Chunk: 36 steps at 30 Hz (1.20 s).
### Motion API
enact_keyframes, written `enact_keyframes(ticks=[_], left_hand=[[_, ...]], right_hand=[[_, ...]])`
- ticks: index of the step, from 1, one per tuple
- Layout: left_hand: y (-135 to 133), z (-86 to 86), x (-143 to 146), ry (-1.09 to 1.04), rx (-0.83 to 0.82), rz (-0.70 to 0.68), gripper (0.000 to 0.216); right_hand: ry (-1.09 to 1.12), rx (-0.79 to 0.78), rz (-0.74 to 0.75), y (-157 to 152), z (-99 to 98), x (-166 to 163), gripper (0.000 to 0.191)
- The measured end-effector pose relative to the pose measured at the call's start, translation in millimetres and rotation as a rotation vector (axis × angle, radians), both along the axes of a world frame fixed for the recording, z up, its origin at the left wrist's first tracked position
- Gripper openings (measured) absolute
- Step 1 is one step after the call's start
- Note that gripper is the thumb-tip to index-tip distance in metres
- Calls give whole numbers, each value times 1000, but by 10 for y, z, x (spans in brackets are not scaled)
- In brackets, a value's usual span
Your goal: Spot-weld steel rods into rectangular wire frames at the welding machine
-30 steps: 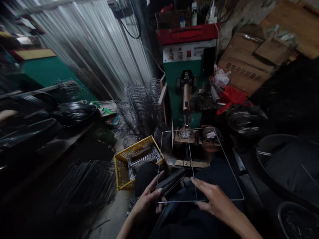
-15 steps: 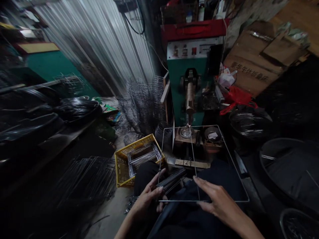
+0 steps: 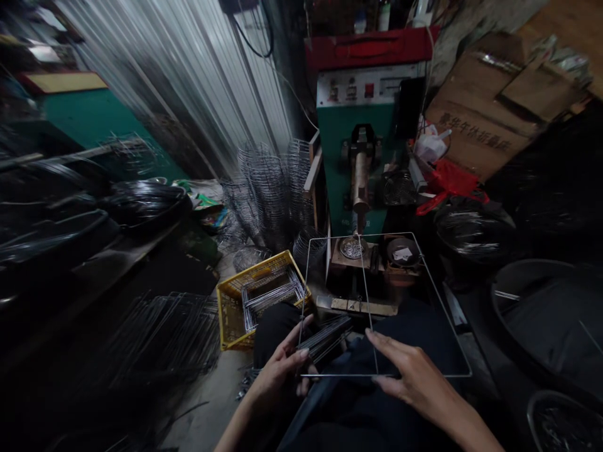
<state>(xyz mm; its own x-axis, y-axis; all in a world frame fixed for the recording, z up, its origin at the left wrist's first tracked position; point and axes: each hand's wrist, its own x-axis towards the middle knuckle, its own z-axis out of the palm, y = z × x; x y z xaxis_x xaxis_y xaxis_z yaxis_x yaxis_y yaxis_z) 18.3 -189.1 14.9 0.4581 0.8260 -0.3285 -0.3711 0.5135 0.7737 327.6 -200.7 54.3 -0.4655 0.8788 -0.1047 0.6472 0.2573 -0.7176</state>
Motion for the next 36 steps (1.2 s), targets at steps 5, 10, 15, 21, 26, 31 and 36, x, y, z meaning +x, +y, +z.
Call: enact_keyframes(ticks=[5,10,15,21,26,31,36], left_hand=[[-1,-5,6,2,0,3,86],[1,8,10,-1,10,6,86],[13,-5,2,-14,12,-10,81],[2,-38,8,-45,29,-12,82],[-17,-67,-3,-48,35,-15,82],[-16,-61,-9,-51,7,-11,84],[17,-35,-2,-39,22,-5,84]], right_hand=[[6,0,0,0,-37,9,69],[1,1,4,1,-57,24,69],[-20,4,0,9,-29,22,68],[-34,-1,5,4,-23,24,70],[-58,-25,16,6,11,6,70],[-61,-30,23,19,26,-2,68],[-53,-8,12,38,18,19,67]])
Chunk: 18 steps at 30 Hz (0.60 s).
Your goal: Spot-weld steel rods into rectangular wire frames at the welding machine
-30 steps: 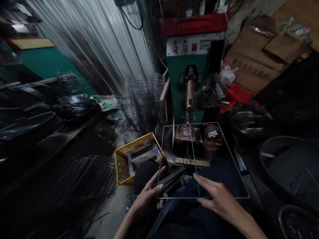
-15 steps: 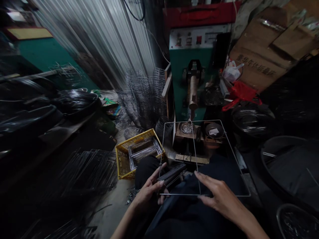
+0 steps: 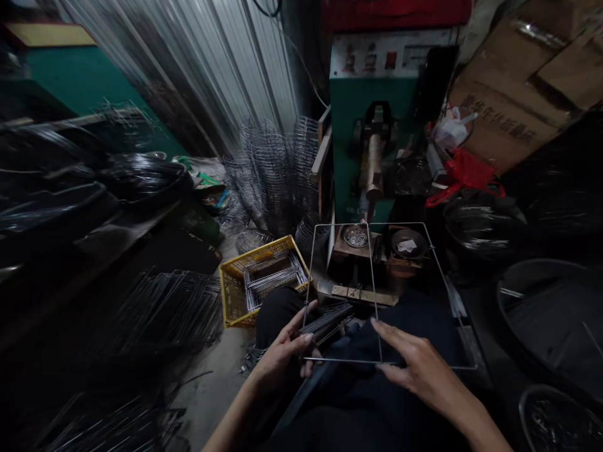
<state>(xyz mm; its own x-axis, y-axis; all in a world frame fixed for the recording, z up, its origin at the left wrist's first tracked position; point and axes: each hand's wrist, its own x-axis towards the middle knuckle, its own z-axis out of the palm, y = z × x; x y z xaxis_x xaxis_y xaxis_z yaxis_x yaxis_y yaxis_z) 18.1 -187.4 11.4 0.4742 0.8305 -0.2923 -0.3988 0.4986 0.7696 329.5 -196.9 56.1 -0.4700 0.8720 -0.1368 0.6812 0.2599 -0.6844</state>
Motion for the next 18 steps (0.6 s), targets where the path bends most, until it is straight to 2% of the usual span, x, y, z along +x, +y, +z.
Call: enact_keyframes(ticks=[9,18], left_hand=[[4,65,7,34,-31,4,83],[-26,178,66,77,17,11,82]], right_hand=[[41,-13,-25,23,101,-50,67],[42,82,-53,-30,131,-62,66]])
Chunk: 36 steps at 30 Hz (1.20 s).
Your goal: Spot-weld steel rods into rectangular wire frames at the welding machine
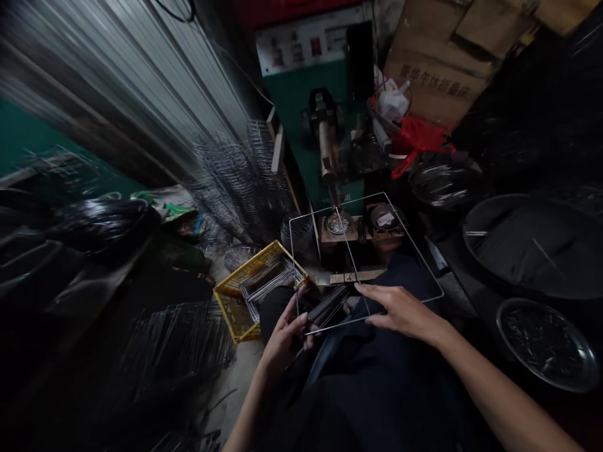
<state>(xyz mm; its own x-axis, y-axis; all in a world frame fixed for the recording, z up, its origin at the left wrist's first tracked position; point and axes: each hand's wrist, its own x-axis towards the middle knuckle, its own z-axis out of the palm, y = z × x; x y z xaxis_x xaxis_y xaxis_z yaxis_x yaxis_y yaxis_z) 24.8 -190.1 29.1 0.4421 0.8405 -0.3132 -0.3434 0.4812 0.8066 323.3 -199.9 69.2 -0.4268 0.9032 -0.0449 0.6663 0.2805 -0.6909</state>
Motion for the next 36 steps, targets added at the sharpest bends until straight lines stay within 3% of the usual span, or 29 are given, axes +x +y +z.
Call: enact_keyframes(ticks=[15,24,36], left_hand=[[21,14,-36,42,-71,7,83],[98,-218,-110,-10,-51,-33,89],[42,-293,-47,38,-43,-32,88]], right_hand=[[34,47,40,-13,-156,-9,72],[29,53,-14,-12,-263,-81,69],[24,12,-11,-65,-443,-5,68]])
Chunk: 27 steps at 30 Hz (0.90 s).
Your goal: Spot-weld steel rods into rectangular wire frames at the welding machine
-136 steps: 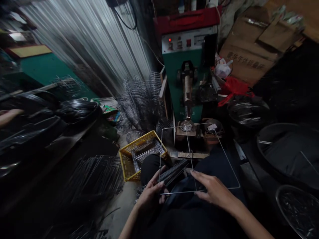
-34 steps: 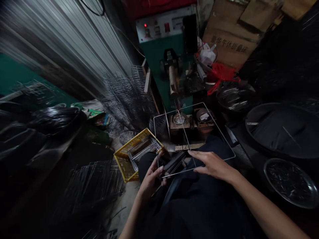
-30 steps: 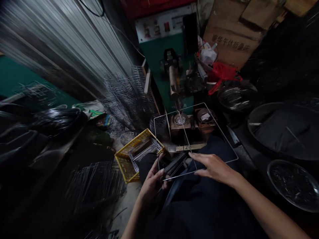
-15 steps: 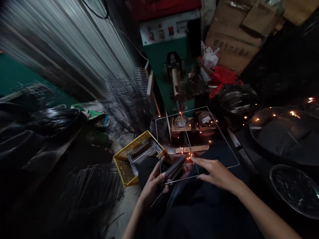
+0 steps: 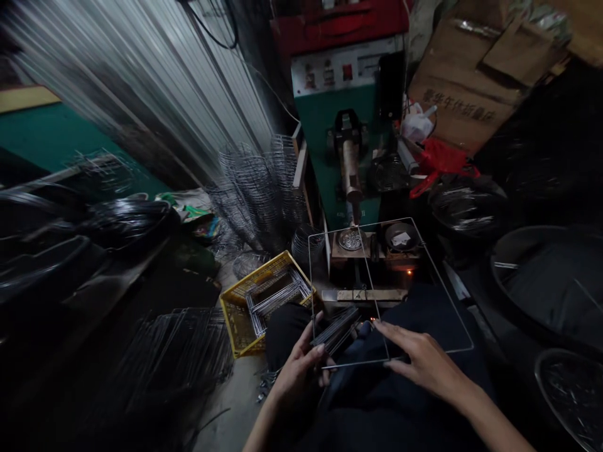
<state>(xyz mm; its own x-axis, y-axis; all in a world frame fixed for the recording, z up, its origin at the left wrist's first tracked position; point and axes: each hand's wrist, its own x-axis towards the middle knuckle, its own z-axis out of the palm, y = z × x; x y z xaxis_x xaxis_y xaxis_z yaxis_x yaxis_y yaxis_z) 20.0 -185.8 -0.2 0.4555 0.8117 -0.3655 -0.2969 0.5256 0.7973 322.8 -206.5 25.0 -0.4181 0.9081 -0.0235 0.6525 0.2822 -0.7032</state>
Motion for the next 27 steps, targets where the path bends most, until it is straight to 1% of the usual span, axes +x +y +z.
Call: enact_keyframes(ticks=[5,9,16,22,24,27], left_hand=[[7,31,62,9,-12,15,81],[53,33,82,-11,-4,10,81],[37,66,78,-54,0,5,81],[-7,19,53,-56,19,6,87],[-3,35,54,-58,19,0,89],[28,103,64,-36,17,13,89]], right_hand=[[5,-20,-40,-58,-27,25,67],[21,-26,-74,-66,25,35,65],[25,-21,-51,-76,141,61,66],[24,25,-24,-110,131,74,69],[23,27,-20,-107,139,80,69],[40,14,-25,-66,204,99,67]])
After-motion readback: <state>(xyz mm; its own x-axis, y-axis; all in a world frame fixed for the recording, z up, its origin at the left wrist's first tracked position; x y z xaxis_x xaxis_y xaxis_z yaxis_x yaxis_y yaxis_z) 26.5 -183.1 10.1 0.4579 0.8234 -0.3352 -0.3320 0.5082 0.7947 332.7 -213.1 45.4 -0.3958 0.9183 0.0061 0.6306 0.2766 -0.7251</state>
